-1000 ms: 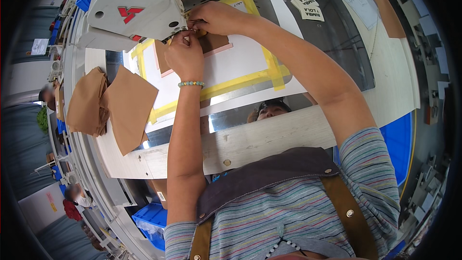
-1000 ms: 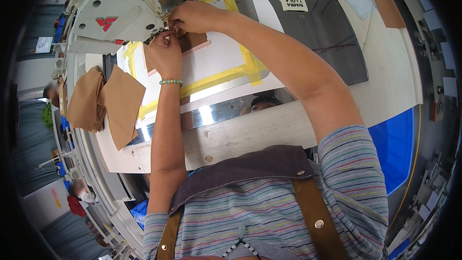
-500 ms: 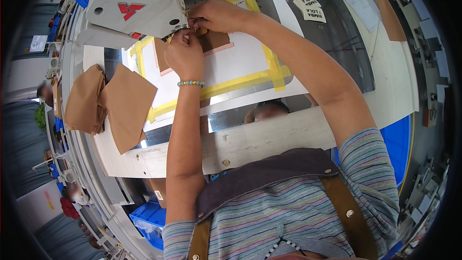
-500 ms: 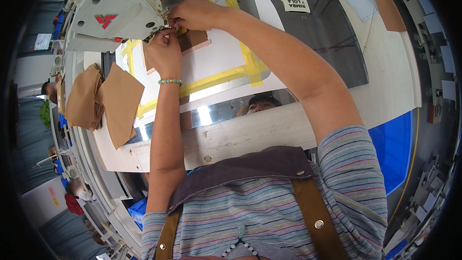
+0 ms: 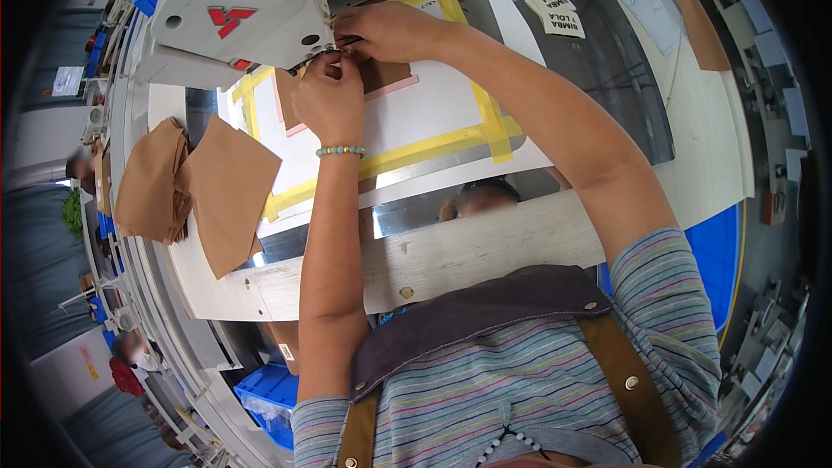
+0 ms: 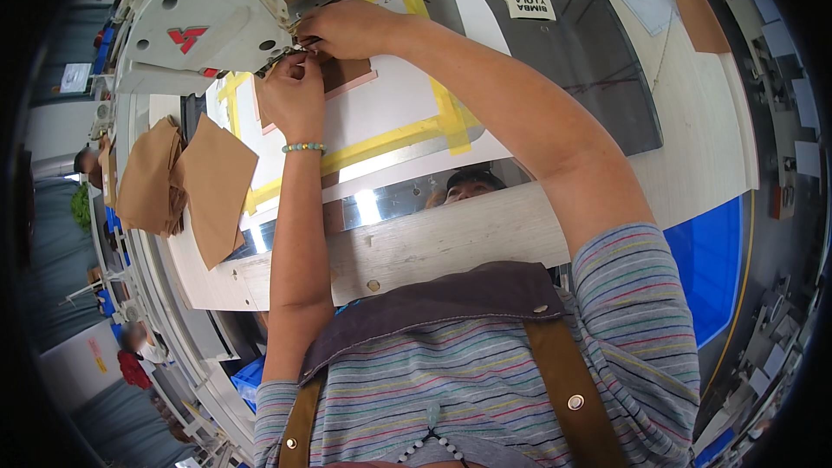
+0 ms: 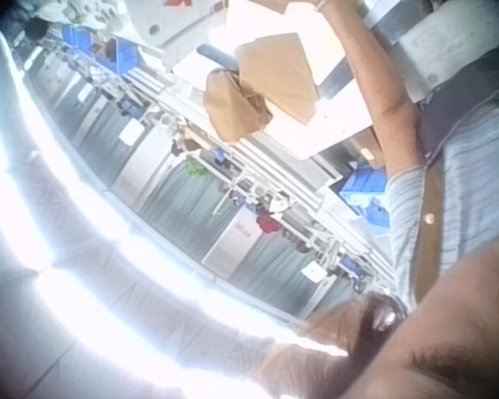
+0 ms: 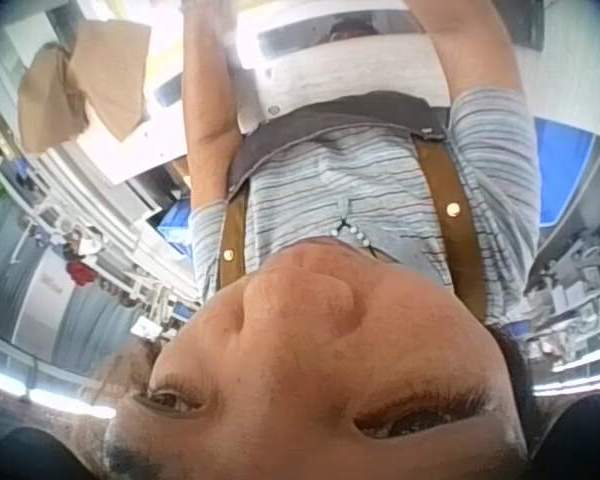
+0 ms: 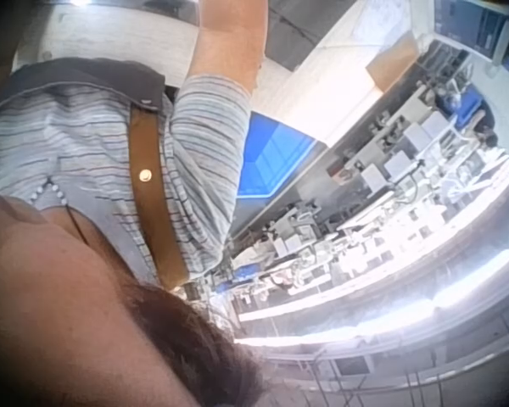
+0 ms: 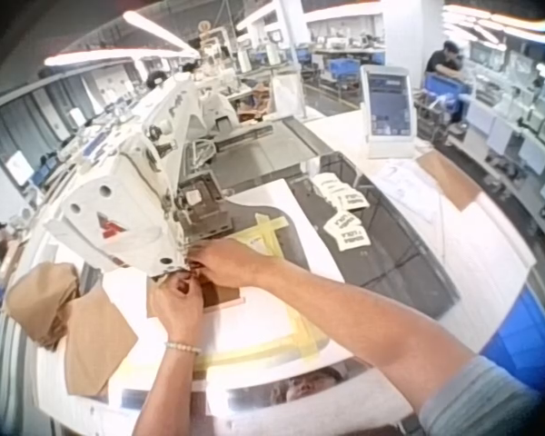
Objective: Sew labels onto leather pieces using an industrial sewing machine.
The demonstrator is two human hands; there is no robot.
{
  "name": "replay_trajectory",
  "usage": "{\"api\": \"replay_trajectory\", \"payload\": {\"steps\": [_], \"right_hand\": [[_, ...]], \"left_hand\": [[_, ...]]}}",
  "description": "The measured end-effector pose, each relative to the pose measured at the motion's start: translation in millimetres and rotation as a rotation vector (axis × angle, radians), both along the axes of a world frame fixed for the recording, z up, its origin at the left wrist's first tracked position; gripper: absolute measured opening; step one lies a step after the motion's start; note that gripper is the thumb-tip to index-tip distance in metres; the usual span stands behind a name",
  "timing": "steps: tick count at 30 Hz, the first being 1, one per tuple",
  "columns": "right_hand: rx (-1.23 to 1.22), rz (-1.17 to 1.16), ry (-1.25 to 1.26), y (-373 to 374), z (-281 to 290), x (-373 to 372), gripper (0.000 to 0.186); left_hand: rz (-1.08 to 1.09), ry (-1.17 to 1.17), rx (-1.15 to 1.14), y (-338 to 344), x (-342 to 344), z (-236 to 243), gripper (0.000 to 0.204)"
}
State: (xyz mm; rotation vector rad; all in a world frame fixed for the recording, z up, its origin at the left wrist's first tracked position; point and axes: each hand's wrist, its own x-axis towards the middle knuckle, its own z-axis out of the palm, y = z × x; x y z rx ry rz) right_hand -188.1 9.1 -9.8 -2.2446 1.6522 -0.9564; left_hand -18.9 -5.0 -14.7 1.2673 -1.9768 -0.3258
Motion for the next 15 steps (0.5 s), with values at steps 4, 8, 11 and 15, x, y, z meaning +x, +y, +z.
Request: {"api": "replay_trajectory", "payload": {"steps": [4,8,11,15], "right_hand": [[0.011,-0.003,-0.002,-0.1,0.2,0.0,0.027],[0.043,-0.019,-0.007,0.8,2.4,0.5,0.026],[0.02,-0.017,-0.048,1.3,1.1,-0.5,0.025],[0.005,0.013,-0.067,1.4,1.9,-0.8,0.025]], "left_hand": [[-0.006,0.001,-0.003,-0.6,0.2,-1.8,0.015],[-0.018,0.024,0.015,-3.8,1.7,-6.1,0.015],[-0.023,0.03,0.018,-5.0,1.3,-7.1,0.015],[-0.031,0.05,0.031,-7.0,1.8,-9.3,0.015]]}}
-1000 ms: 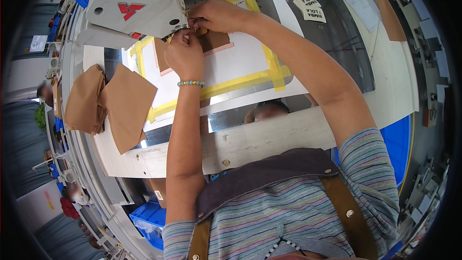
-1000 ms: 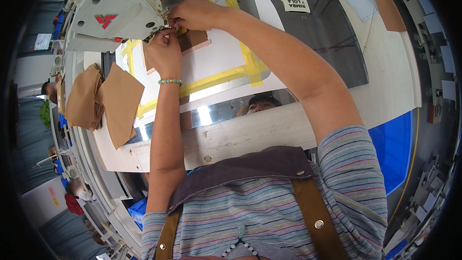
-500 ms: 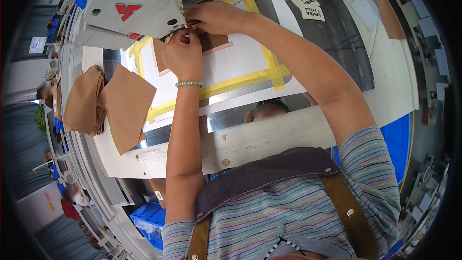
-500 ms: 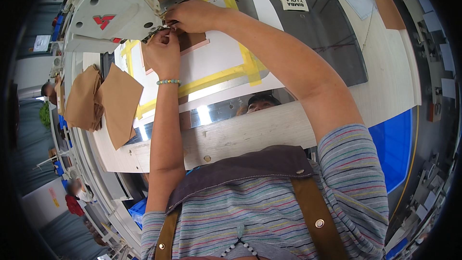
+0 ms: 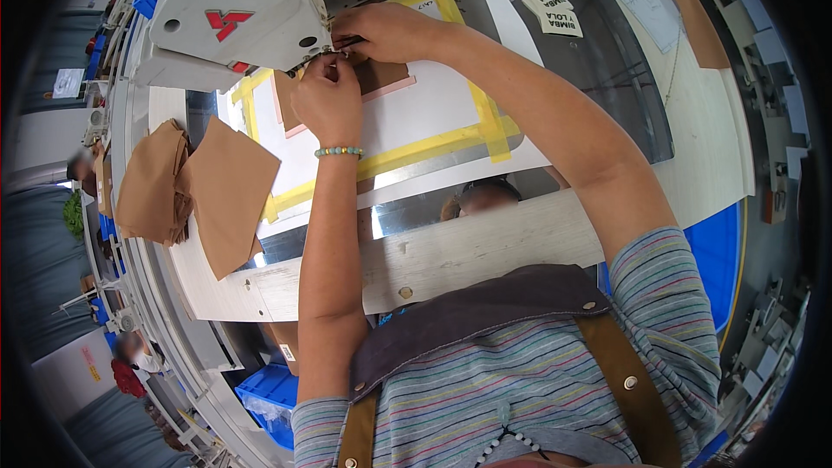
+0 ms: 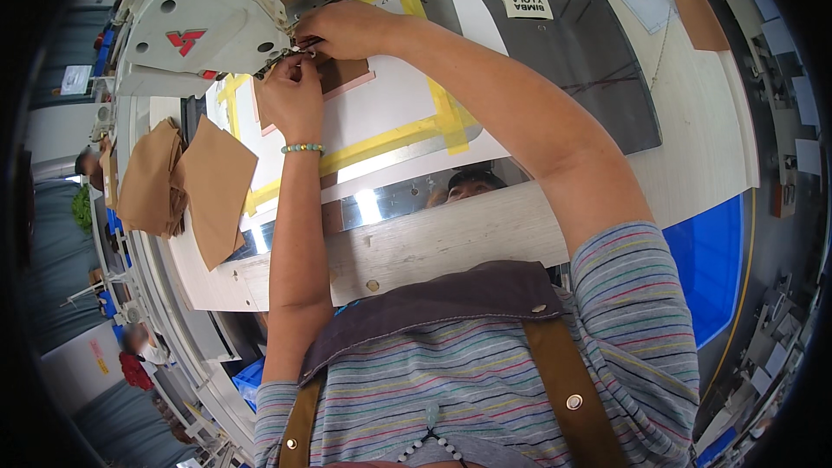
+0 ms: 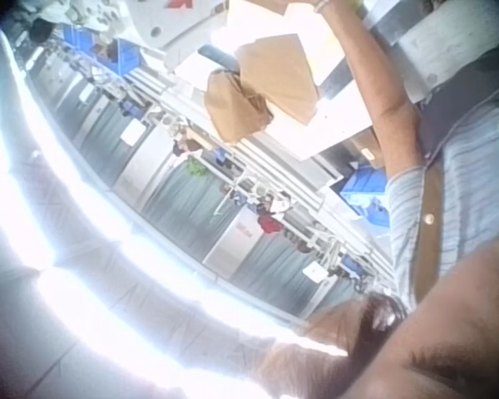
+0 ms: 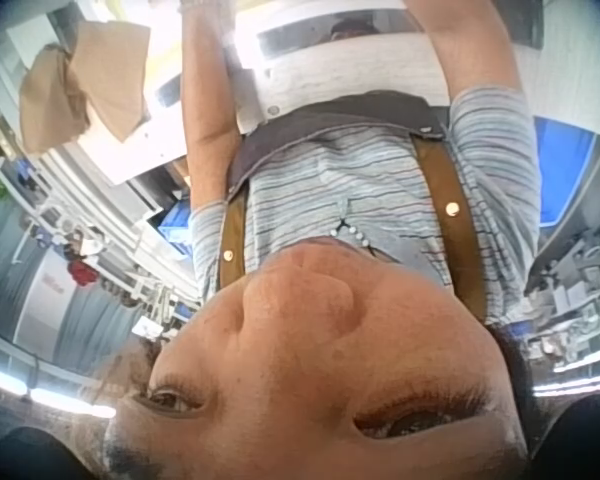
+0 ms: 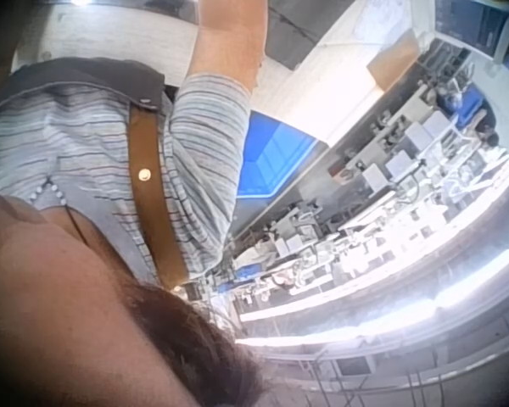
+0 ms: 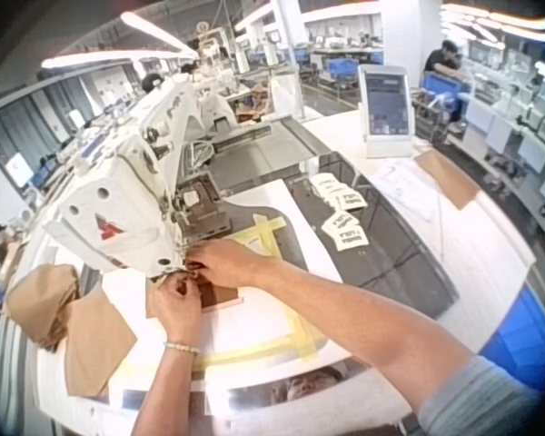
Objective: Sew labels onto leather pieces using an industrial sewing machine.
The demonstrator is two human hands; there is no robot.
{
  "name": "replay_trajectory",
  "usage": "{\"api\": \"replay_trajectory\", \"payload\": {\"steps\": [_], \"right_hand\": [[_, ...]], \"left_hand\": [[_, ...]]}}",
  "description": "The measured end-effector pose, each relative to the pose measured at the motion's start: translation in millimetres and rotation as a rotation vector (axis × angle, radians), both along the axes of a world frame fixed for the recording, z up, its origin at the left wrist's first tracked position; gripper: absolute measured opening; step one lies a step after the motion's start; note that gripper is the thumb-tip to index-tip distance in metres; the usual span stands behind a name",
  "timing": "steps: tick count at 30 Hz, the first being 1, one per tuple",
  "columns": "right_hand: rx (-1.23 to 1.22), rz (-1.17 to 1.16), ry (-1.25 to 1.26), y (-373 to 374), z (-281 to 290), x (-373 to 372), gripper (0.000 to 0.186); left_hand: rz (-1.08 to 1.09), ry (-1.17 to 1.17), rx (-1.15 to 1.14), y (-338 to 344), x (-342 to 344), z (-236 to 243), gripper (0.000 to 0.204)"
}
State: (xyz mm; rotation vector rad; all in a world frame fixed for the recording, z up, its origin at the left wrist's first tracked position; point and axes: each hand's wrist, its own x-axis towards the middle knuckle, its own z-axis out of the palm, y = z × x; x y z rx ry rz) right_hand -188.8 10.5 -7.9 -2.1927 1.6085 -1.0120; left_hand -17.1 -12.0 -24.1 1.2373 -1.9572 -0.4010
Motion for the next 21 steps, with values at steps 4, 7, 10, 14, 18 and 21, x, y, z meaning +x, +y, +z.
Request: {"api": "replay_trajectory", "payload": {"steps": [4,7,10,14,18,21], "right_hand": [[0.033,-0.013,0.011,0.2,-0.7,-0.7,0.026],[0.013,-0.018,0.015,0.5,-1.0,0.6,0.027],[0.028,-0.018,0.026,0.7,-0.7,0.7,0.027],[0.029,-0.018,0.017,-1.2,-2.5,-0.5,0.028],[0.036,-0.015,0.02,-1.3,-2.0,0.3,0.03],[0.028,-0.013,0.014,-2.0,-2.8,-1.0,0.031]], "left_hand": [[0.002,0.0,0.009,0.9,-0.7,0.0,0.015],[-0.003,0.006,0.015,0.3,0.1,-0.6,0.015],[-0.005,-0.003,0.001,0.3,0.3,-0.5,0.015],[-0.014,-0.004,-0.004,3.1,-0.8,2.1,0.016],[-0.015,-0.002,-0.003,3.0,0.0,2.0,0.015],[-0.007,-0.012,-0.011,2.1,-0.3,0.9,0.015]]}}
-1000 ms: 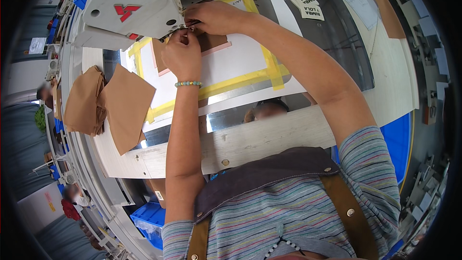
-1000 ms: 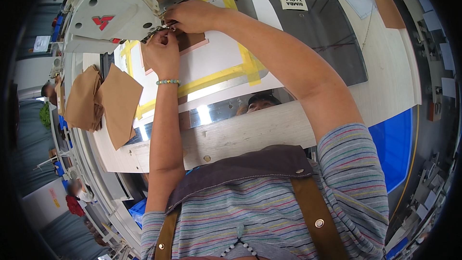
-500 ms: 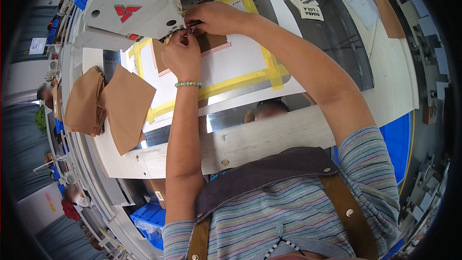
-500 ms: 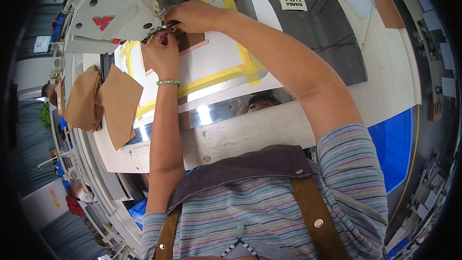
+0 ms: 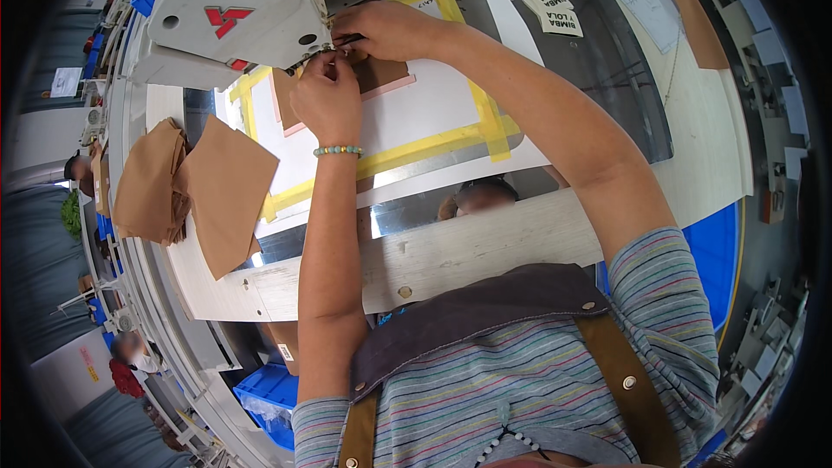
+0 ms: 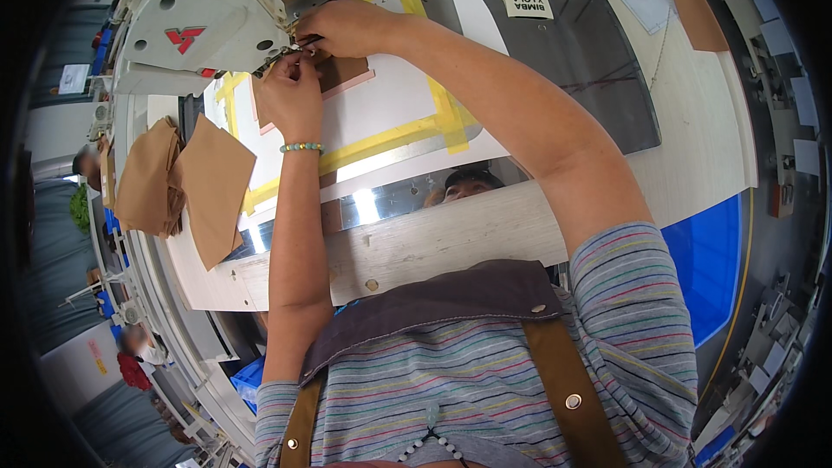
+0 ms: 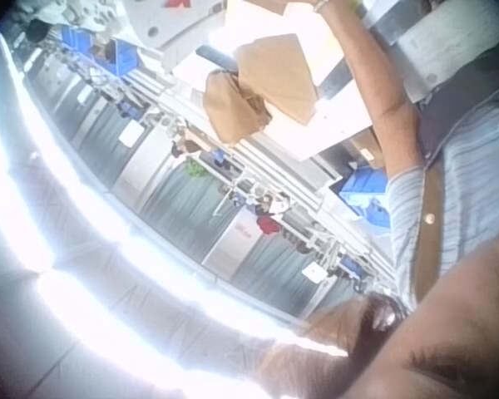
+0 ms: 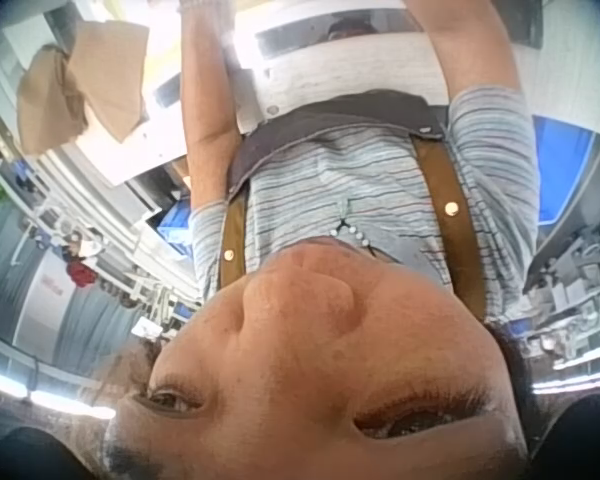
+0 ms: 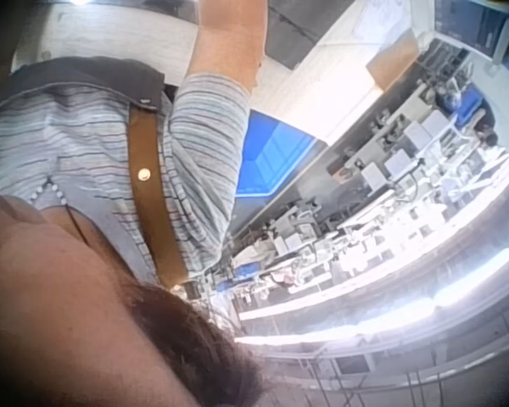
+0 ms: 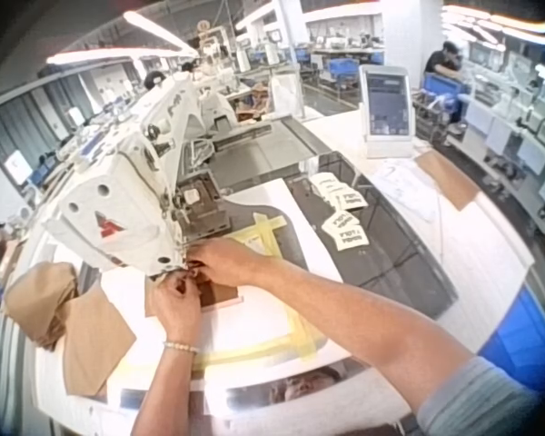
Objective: Sew labels onto leather pieces using an industrial sewing machine.
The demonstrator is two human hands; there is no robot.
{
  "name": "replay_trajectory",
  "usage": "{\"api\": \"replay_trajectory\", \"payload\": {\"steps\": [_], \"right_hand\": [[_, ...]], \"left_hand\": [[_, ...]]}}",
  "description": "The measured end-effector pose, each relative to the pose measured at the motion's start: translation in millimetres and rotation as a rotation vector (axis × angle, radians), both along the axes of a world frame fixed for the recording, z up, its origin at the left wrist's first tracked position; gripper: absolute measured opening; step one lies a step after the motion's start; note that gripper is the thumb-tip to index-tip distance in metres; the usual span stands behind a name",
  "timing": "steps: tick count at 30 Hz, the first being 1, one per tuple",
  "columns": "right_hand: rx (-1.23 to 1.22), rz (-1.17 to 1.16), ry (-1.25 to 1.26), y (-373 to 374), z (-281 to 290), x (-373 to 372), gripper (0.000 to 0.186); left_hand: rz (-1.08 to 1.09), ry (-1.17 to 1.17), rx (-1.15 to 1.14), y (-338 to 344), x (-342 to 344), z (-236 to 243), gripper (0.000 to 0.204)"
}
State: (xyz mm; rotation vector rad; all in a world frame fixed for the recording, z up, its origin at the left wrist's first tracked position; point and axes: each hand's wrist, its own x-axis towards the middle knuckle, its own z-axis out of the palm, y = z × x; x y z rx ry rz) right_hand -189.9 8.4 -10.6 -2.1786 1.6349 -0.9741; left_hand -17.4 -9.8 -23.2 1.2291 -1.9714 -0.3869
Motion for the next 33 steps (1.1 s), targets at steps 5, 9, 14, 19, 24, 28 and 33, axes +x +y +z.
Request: {"api": "replay_trajectory", "payload": {"steps": [5,9,14,19,24,28,33], "right_hand": [[-0.02,-0.001,0.011,-0.6,-0.7,1.3,0.029],[-0.016,-0.029,0.025,0.0,-2.5,4.0,0.025],[-0.023,-0.048,0.045,3.3,-0.8,5.5,0.022],[-0.029,-0.062,0.054,5.0,0.2,6.6,0.021],[-0.033,-0.052,0.019,4.6,0.7,5.0,0.023],[-0.03,-0.02,0.005,4.8,0.5,3.4,0.023],[-0.028,-0.011,0.013,5.1,1.8,2.7,0.023]], "left_hand": [[-0.011,0.025,0.028,-3.8,1.9,-3.5,0.016],[0.004,0.006,0.009,-1.9,0.7,-0.8,0.016],[0.019,-0.025,-0.003,3.6,-1.2,4.8,0.017],[0.0,0.003,0.001,-1.7,0.8,-1.1,0.016],[-0.016,0.031,0.028,-7.6,2.2,-8.8,0.016],[-0.02,0.023,0.019,-10.7,3.7,-12.9,0.016],[-0.068,0.08,0.047,-11.6,3.9,-13.8,0.014]]}}
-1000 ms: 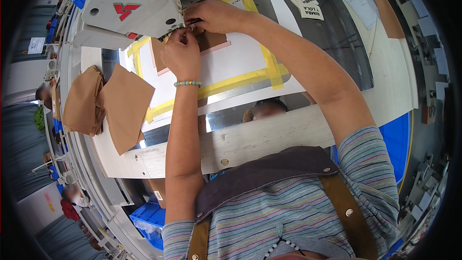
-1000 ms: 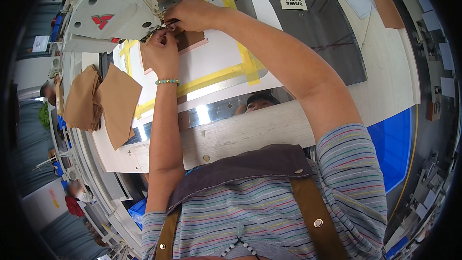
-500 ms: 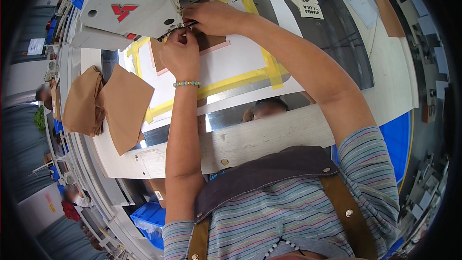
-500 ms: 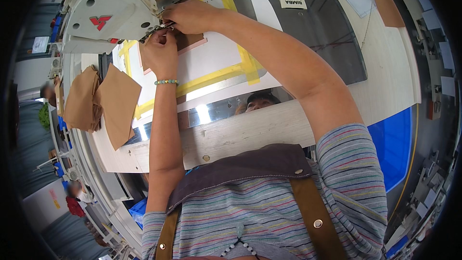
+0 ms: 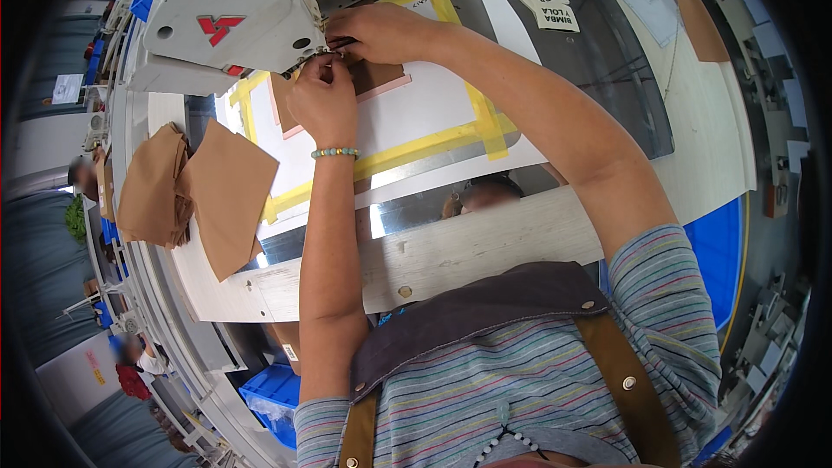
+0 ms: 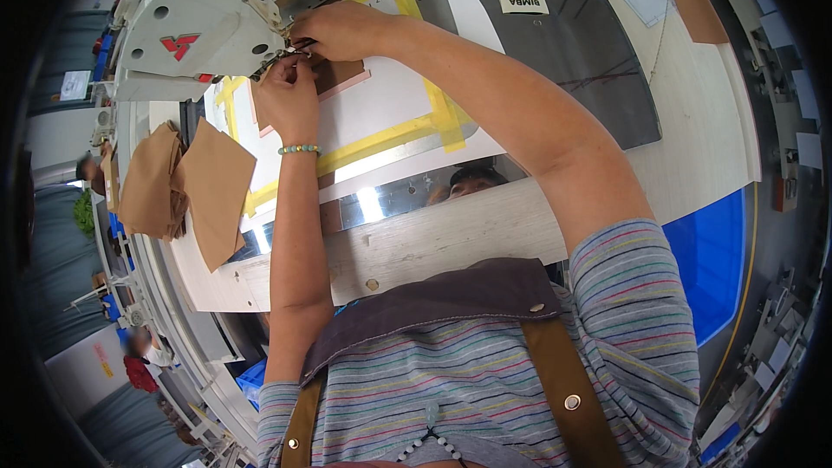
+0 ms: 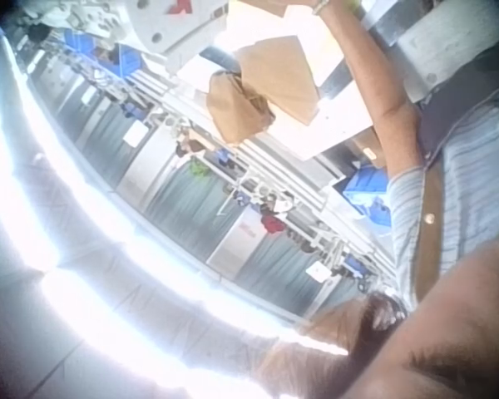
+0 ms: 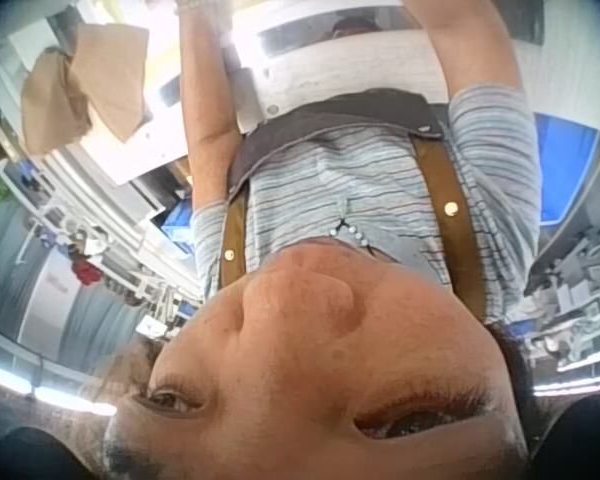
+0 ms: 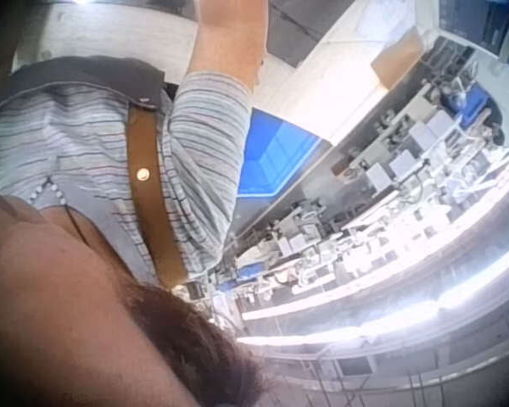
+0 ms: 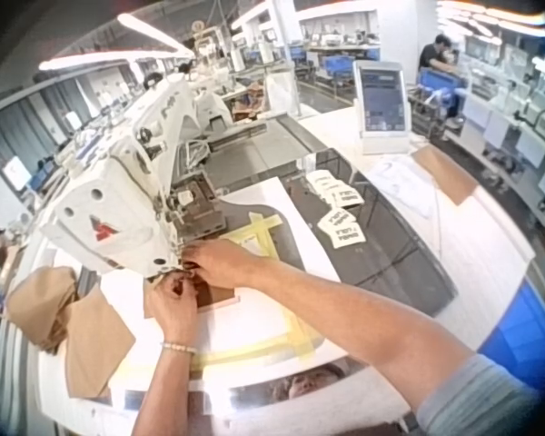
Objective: Sew labels onto leather pieces using an industrial sewing machine.
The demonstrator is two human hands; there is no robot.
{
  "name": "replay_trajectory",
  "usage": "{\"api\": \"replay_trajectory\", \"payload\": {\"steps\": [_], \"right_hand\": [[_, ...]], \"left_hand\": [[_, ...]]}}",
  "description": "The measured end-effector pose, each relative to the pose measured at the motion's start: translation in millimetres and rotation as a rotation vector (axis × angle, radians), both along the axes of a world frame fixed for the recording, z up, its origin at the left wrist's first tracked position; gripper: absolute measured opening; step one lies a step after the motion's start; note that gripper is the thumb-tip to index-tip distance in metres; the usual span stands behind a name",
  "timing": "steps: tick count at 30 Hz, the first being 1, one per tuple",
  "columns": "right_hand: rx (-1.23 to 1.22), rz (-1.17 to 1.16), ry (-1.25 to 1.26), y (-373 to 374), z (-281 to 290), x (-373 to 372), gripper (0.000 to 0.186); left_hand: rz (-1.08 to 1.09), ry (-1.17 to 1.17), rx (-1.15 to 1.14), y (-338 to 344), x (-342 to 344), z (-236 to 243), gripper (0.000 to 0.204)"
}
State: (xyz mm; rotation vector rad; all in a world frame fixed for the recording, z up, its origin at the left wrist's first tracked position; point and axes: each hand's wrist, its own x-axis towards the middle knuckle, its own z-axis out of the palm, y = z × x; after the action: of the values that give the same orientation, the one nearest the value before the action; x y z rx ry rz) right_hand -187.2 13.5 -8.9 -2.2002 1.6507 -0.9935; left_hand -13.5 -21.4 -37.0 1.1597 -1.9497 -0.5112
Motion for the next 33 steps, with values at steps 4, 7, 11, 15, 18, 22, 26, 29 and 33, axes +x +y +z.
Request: {"api": "replay_trajectory", "payload": {"steps": [4,7,11,15,18,22,26,29,33], "right_hand": [[-0.006,0.007,0.0,-0.2,0.0,0.1,0.024],[-0.005,0.007,-0.008,-0.4,-0.6,-0.2,0.023],[-0.008,0.021,0.004,-0.8,-0.6,-0.7,0.023],[-0.001,0.017,0.0,0.5,0.6,-1.3,0.023],[0.007,0.008,0.011,1.6,2.4,0.1,0.023],[-0.003,-0.015,0.05,2.2,3.2,2.4,0.023],[0.014,-0.042,0.085,5.1,4.5,4.4,0.023],[-0.037,-0.044,0.087,1.2,-1.0,2.6,0.024],[-0.036,-0.049,0.076,-0.3,-2.5,3.4,0.025]], "left_hand": [[-0.011,0.008,-0.011,1.5,-0.1,1.6,0.013],[-0.018,0.022,0.007,2.7,-0.7,3.2,0.013],[-0.01,0.019,0.011,3.6,-0.6,4.0,0.014],[-0.01,0.021,0.007,4.3,-1.1,4.3,0.014],[-0.01,0.036,0.016,3.5,-1.2,3.7,0.014],[0.008,0.024,0.027,2.7,-1.6,2.7,0.016],[0.05,-0.039,-0.016,3.8,-2.4,2.8,0.017],[0.045,-0.024,-0.012,2.4,-2.3,2.1,0.017],[0.028,-0.001,-0.008,-0.1,-0.1,-0.6,0.016]]}}
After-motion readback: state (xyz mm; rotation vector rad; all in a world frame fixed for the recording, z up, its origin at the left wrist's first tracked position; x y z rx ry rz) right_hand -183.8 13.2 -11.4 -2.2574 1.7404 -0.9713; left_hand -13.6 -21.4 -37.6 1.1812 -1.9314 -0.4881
